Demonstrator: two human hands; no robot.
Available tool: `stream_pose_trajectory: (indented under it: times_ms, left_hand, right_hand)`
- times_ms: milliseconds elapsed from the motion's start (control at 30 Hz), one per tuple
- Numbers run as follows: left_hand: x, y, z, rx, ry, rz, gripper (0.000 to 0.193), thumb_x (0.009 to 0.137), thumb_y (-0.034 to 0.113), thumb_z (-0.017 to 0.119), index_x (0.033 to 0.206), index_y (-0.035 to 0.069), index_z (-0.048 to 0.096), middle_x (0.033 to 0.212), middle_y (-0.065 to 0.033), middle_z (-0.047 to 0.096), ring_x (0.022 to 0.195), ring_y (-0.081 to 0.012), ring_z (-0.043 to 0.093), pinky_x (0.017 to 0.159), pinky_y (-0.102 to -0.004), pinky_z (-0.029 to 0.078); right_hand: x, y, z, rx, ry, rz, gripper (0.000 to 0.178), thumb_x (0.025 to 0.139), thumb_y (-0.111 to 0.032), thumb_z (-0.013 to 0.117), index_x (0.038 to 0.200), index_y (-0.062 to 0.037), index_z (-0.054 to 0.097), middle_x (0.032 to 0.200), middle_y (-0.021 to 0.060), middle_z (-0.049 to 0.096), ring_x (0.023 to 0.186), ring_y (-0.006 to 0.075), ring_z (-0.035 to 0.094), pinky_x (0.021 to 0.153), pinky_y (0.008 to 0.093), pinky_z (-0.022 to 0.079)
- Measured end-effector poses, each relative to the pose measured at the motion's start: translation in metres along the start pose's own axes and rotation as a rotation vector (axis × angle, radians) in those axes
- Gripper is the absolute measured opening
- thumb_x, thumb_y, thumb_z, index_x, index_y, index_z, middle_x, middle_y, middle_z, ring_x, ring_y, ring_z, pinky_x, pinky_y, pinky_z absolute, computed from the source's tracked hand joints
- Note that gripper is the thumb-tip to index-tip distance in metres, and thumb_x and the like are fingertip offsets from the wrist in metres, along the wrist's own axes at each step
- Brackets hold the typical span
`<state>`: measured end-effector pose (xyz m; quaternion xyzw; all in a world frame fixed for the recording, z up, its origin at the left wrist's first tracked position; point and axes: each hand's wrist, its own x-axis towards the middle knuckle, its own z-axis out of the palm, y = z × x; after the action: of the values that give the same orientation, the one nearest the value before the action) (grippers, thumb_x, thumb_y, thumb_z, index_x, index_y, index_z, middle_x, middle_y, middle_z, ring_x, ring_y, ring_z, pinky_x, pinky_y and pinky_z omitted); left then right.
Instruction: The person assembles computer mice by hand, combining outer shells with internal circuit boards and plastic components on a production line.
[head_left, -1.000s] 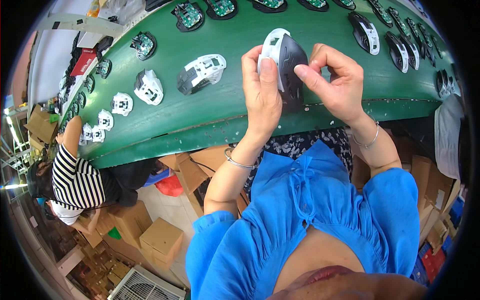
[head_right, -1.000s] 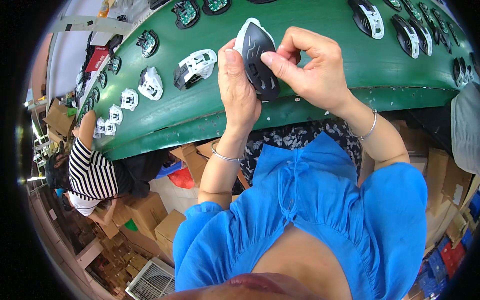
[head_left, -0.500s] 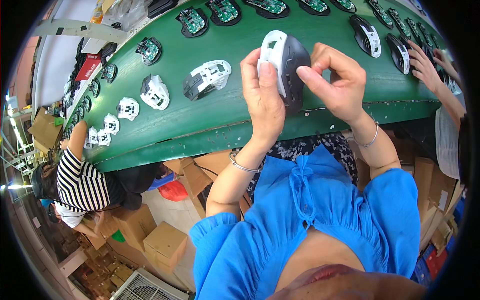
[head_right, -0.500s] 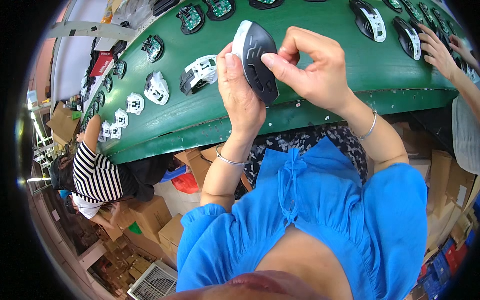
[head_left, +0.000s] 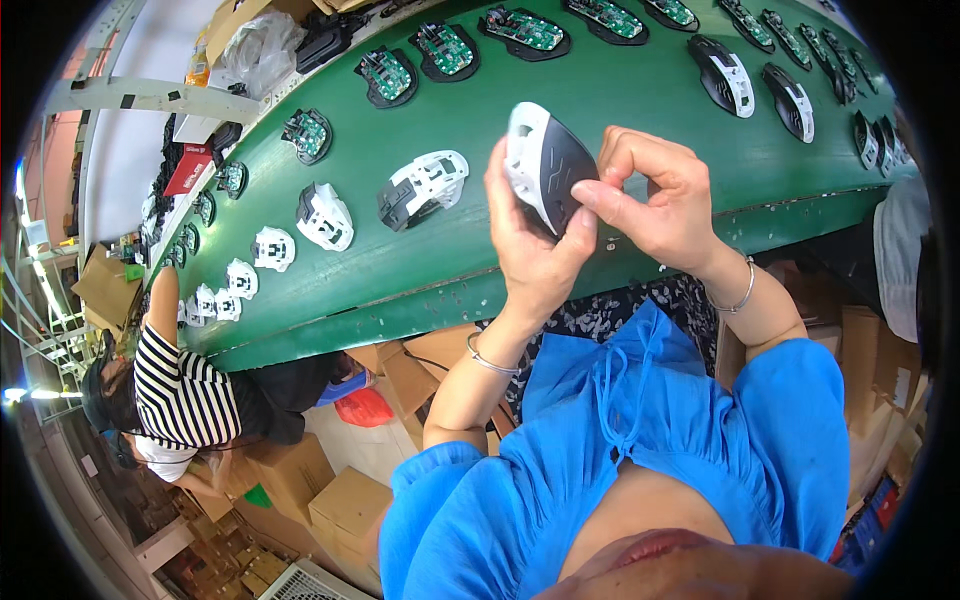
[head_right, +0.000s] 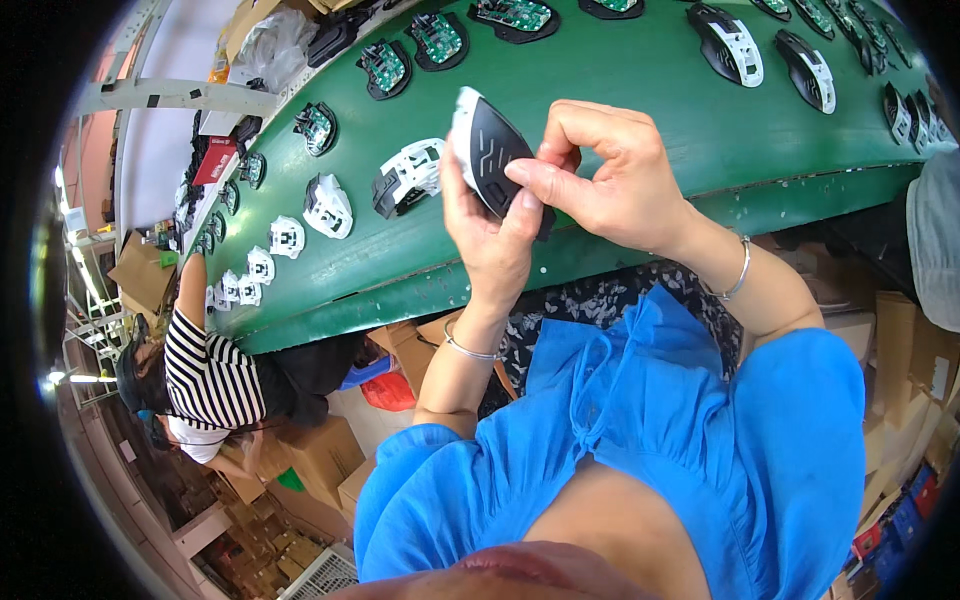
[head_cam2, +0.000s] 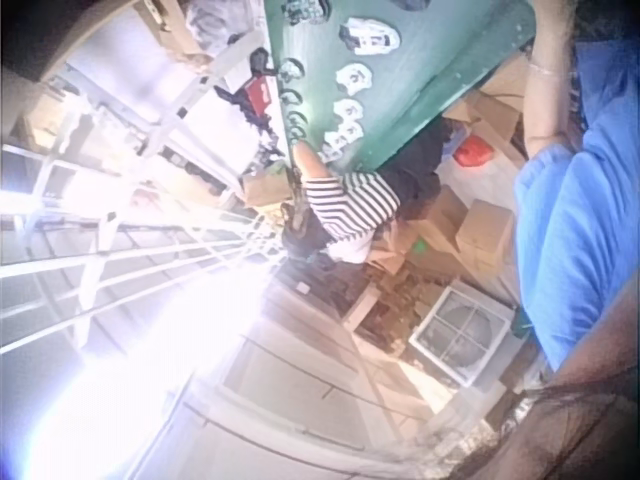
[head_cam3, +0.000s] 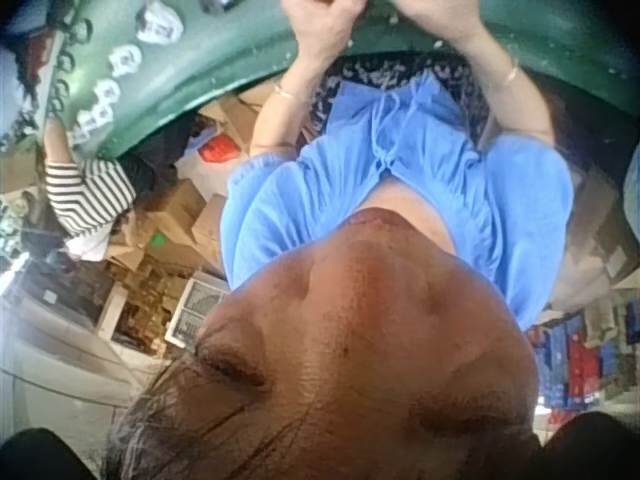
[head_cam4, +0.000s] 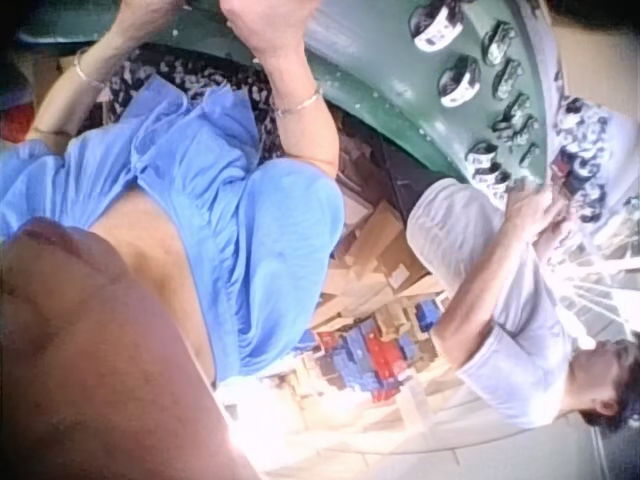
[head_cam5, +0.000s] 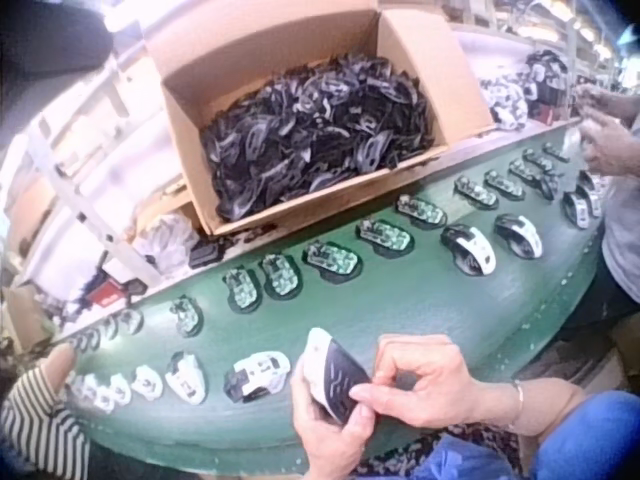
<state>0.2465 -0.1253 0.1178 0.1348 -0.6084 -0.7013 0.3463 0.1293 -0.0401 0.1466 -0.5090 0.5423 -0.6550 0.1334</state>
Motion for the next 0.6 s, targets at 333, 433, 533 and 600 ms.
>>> stream_pose_trajectory:
  times_ms: [333, 433, 533, 600]
  left_hand:
    - [-0.002, 0.005, -0.026, 0.383, -0.175, 0.120, 0.081, 0.076, 0.008, 0.068, 0.142, -0.003, 0.022, 0.134, -0.0148, 0.036, 0.121, -0.0234, 0.044, 0.102, -0.0359, 0.037]
    - [-0.001, 0.002, -0.030, 0.441, -0.206, 0.146, 0.081, 0.077, 0.010, 0.068, 0.142, -0.003, 0.022, 0.134, -0.0149, 0.035, 0.121, -0.0230, 0.044, 0.102, -0.0354, 0.037]
    - [0.002, 0.010, -0.030, 0.408, -0.226, 0.110, 0.079, 0.077, 0.011, 0.068, 0.141, -0.004, 0.023, 0.134, -0.0154, 0.037, 0.121, -0.0232, 0.044, 0.102, -0.0353, 0.037]
    - [0.004, 0.014, -0.029, 0.428, -0.180, 0.148, 0.079, 0.071, 0.014, 0.074, 0.135, -0.006, 0.033, 0.125, -0.0224, 0.046, 0.113, -0.0333, 0.051, 0.096, -0.0386, 0.041]
  right_hand:
    - [0.010, -0.016, -0.012, 0.394, -0.161, 0.559, 0.021, 0.076, -0.003, 0.072, 0.094, 0.0015, 0.062, 0.088, 0.0056, 0.065, 0.084, 0.0104, 0.063, 0.076, 0.0237, 0.052]
    - [0.010, -0.021, -0.008, 0.389, -0.126, 0.547, 0.022, 0.076, -0.004, 0.073, 0.094, 0.0016, 0.062, 0.088, 0.0053, 0.065, 0.082, 0.0096, 0.063, 0.075, 0.0234, 0.051]
    - [0.015, -0.021, -0.014, 0.439, -0.115, 0.599, 0.024, 0.076, -0.006, 0.074, 0.094, 0.0009, 0.062, 0.089, 0.0053, 0.065, 0.080, 0.0092, 0.062, 0.076, 0.0233, 0.051]
    - [0.018, -0.020, -0.018, 0.453, -0.199, 0.635, 0.024, 0.075, -0.006, 0.075, 0.093, 0.0005, 0.062, 0.087, 0.0045, 0.066, 0.078, 0.0082, 0.062, 0.074, 0.0219, 0.050]
